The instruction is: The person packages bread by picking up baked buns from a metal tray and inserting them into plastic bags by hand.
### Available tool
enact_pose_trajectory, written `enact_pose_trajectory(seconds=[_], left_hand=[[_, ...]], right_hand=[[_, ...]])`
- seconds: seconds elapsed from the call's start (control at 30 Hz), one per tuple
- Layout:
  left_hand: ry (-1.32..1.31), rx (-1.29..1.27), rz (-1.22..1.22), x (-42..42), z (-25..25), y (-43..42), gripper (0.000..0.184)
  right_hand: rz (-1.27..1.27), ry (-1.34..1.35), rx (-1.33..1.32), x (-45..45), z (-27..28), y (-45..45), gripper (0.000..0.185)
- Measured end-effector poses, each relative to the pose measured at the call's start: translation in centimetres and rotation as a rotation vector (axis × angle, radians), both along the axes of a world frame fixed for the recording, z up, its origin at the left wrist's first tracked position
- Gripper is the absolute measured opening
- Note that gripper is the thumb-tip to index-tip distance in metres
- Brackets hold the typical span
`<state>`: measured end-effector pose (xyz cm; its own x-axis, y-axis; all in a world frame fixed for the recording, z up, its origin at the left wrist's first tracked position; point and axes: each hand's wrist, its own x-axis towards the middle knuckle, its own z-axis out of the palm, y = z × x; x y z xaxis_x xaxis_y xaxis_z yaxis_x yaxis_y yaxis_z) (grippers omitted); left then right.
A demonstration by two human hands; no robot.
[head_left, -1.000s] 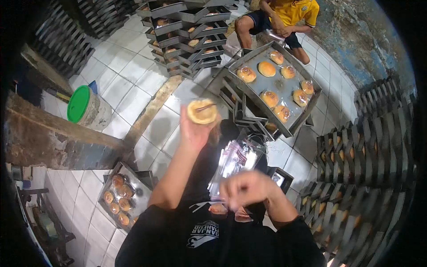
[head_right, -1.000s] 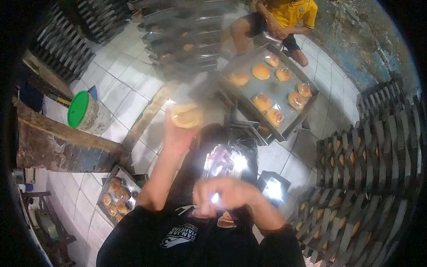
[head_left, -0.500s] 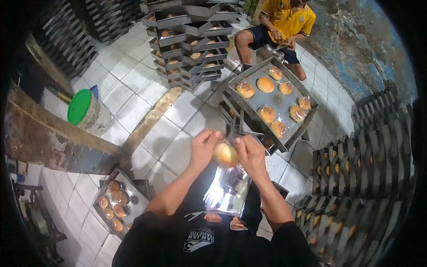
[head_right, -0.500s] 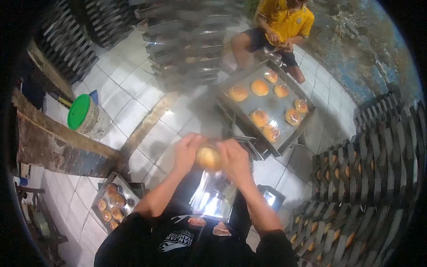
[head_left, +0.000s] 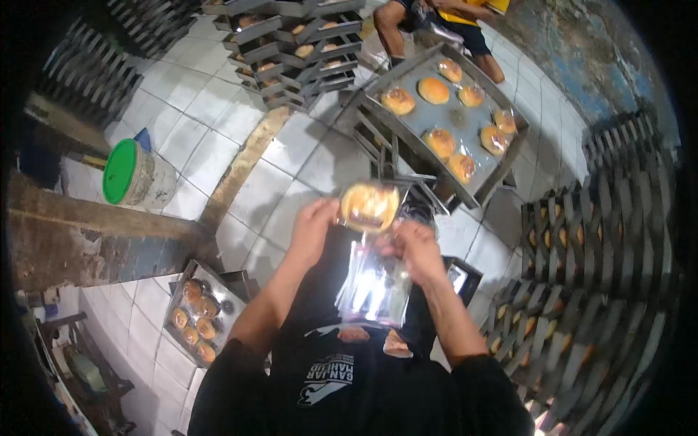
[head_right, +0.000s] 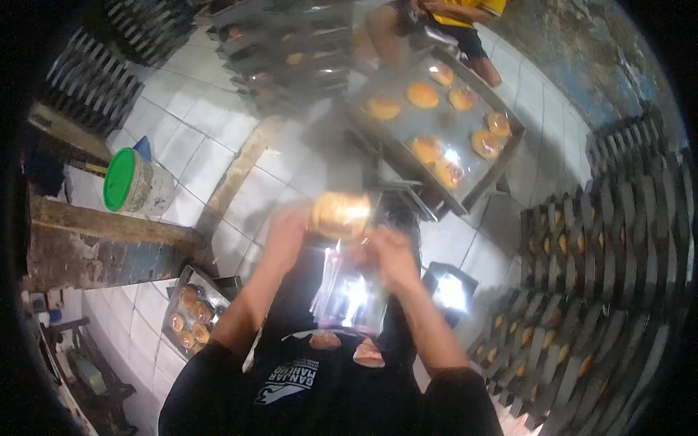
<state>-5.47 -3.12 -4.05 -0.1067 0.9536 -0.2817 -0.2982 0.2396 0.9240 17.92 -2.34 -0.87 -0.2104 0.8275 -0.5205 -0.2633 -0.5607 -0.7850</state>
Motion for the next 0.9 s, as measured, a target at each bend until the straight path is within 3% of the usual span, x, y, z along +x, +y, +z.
enact_pose_trajectory(seconds=[0.03, 0.07, 0.17, 0.2, 0.27, 0.33, 0.4, 0.47, 0.5, 0.6, 0.63, 0.67, 0.73, 0.8, 0.87, 0.9], left_hand=[[-0.083, 0.028, -0.018, 0.7, 0.5, 1.5, 0.022], [-0.166, 0.071, -0.040, 1.6, 1.0, 2.7, 0.024], [0.294, 0.258, -0.210, 4.4, 2.3, 2.5, 0.029], [0.478, 0.376, -0.266, 5.1, 2.6, 2.1, 0.031], [0.901, 0.638, -0.407, 5.4, 2.7, -0.8, 0.032], [1.192, 0.726, -0.455, 5.1, 2.8, -3.7, 0.031], [1.307, 0.724, -0.490, 4.3, 2.8, -5.2, 0.029], [1.298, 0.776, -0.546, 3.6, 2.8, -5.8, 0.026], [1.231, 0.813, -0.539, 3.4, 3.1, -6.2, 0.028], [1.271, 0.994, -0.514, 2.6, 2.7, -8.5, 0.032], [1.220, 1.001, -0.533, 2.3, 2.9, -9.5, 0.035], [1.182, 1.020, -0.515, 2.3, 2.9, -9.3, 0.039], [0.782, 0.705, -0.471, 3.4, 2.0, -9.4, 0.035], [0.165, 0.339, -0.452, 4.2, 5.9, -8.8, 0.032], [0.352, 0.416, -0.787, 2.4, 3.4, -6.7, 0.030], [0.233, 0.224, -0.889, 3.0, 5.4, -5.9, 0.027]], right_hand=[[-0.059, 0.058, 0.097, 0.5, 1.0, 0.9, 0.023], [-0.141, -0.064, 0.236, 1.2, 1.9, 2.1, 0.024], [-0.254, -0.881, 0.780, 5.5, 3.6, 7.4, 0.034], [-0.287, -1.122, 1.109, 7.9, 1.4, 9.9, 0.032], [-0.136, -1.702, 0.949, 9.6, 1.7, 9.1, 0.031], [0.176, -1.443, 0.435, 8.3, 4.9, 6.3, 0.042], [0.426, -0.967, 0.466, 8.6, 3.2, 1.8, 0.062], [0.472, -0.921, 0.857, 7.3, 1.2, -3.4, 0.077], [0.487, -0.925, 0.922, 7.2, 1.7, -4.7, 0.085], [0.361, -0.801, 0.593, 8.0, 3.3, -5.3, 0.083], [0.276, -0.381, 0.386, 8.6, 3.2, -5.2, 0.079], [0.298, -0.274, 0.302, 8.5, 4.5, -4.7, 0.049], [0.529, -0.646, 0.557, 8.2, 8.2, -3.8, 0.025], [0.588, -0.705, 0.850, 7.2, 10.4, -3.3, 0.018], [0.688, -0.648, 0.986, 6.9, 11.9, -2.5, 0.016], [0.747, -0.575, 0.984, 6.8, 12.8, -1.5, 0.017]])
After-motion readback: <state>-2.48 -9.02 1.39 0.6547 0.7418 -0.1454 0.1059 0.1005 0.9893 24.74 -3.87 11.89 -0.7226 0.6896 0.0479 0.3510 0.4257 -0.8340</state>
